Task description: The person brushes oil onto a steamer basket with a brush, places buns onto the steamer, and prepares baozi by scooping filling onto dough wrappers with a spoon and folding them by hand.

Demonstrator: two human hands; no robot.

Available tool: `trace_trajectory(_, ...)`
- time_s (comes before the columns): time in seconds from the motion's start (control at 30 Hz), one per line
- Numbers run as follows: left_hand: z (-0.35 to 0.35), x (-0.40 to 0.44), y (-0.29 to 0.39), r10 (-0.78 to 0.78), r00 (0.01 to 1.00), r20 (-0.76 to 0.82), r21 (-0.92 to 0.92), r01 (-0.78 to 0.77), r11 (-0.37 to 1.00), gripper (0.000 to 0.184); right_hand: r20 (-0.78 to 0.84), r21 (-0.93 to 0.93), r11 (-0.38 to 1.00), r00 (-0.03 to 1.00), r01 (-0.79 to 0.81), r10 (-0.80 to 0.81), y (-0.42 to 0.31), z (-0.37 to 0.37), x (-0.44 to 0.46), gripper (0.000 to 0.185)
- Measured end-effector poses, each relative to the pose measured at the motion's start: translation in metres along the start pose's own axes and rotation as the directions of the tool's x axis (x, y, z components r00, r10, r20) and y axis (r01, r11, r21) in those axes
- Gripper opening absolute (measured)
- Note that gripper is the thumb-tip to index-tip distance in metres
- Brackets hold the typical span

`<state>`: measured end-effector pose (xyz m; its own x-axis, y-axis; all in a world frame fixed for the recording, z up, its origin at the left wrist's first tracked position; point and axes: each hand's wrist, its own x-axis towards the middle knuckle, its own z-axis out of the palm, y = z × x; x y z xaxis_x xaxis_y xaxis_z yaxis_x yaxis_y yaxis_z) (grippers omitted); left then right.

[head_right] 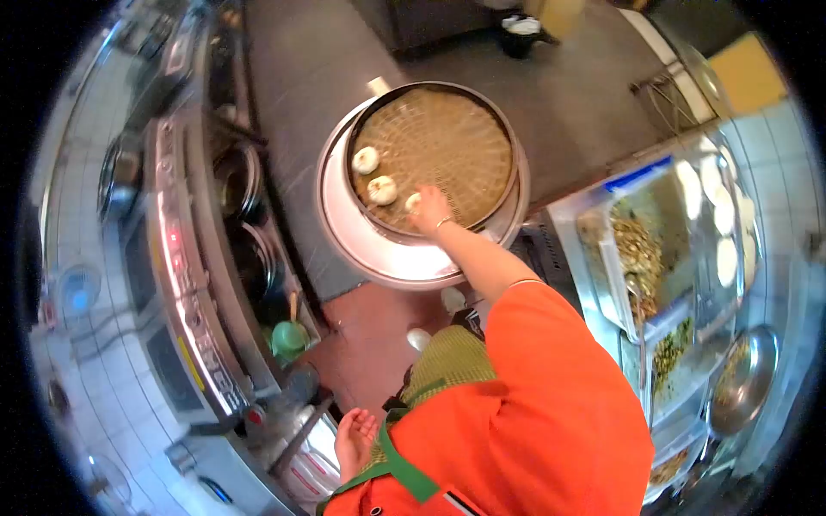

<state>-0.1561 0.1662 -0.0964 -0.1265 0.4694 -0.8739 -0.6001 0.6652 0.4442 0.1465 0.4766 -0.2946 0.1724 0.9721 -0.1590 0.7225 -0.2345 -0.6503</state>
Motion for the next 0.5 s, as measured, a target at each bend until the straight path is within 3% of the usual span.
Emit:
trace_trajectory(0.03, 0.005, 0.004, 0.007, 0.007, 1.000, 0.005, 0.027, -0.007, 1.000, 0.024, -0.045, 0.051, 0.997, 0.998, 0.051, -0.049, 0.002, -0.006, -0.004, 0.058)
trace_trajectory(0.1, 0.014, 0.015, 0.019, -0.033, 0.996, 0.084, 0.122, 0.023, 0.992, 0.024, 0.021, 0.101, 0.988, 0.993, -0.114, 0.112, -0.019, -0.039, -0.018, 0.045)
trace_trajectory(0.17, 0.026, 0.026, 0.029, 0.027, 0.990, 0.140, 0.184, -0.053, 0.981, 0.023, -0.269, 0.291, 0.956, 0.962, 0.036, 0.046, -0.010, -0.041, -0.038, 0.027)
trace_trajectory(0.2, 0.036, 0.030, 0.035, 0.030, 0.975, 0.220, 0.241, -0.084, 0.967, 0.022, -0.229, 0.210, 0.978, 0.973, 0.022, 0.028, -0.010, -0.054, -0.050, 0.029)
trace_trajectory(0.23, 0.043, 0.038, 0.040, -0.002, 0.960, 0.278, 0.293, -0.083, 0.953, 0.022, -0.089, 0.248, 0.957, 0.980, -0.153, 0.180, -0.022, -0.078, -0.071, 0.032)
trace_trajectory(0.3, 0.055, 0.056, 0.050, -0.121, 0.927, 0.354, 0.417, -0.040, 0.908, 0.022, -0.083, 0.270, 0.942, 0.969, -0.201, 0.231, -0.032, -0.105, -0.111, 0.030)
trace_trajectory(0.33, 0.062, 0.067, 0.054, -0.176, 0.895, 0.411, 0.490, -0.053, 0.870, 0.022, -0.143, 0.323, 0.939, 0.974, -0.120, 0.174, -0.019, -0.097, -0.130, 0.024)
trace_trajectory(0.37, 0.070, 0.071, 0.060, -0.226, 0.867, 0.445, 0.538, -0.057, 0.841, 0.022, -0.033, 0.499, 0.850, 0.976, -0.170, 0.214, -0.027, -0.119, -0.162, 0.039)
trace_trajectory(0.4, 0.082, 0.078, 0.066, -0.247, 0.852, 0.461, 0.598, -0.093, 0.796, 0.023, -0.428, 0.168, 0.960, 0.894, 0.222, -0.132, -0.012, -0.105, -0.179, 0.060)
trace_trajectory(0.43, 0.097, 0.085, 0.068, -0.275, 0.835, 0.477, 0.654, -0.128, 0.745, 0.023, -0.454, 0.070, 0.969, 0.872, 0.239, -0.182, -0.016, -0.122, -0.211, 0.066)
trace_trajectory(0.5, 0.125, 0.094, 0.070, -0.312, 0.775, 0.550, 0.708, -0.233, 0.667, 0.025, -0.203, 0.353, 0.936, 0.975, -0.018, 0.095, -0.030, -0.162, -0.266, 0.054)
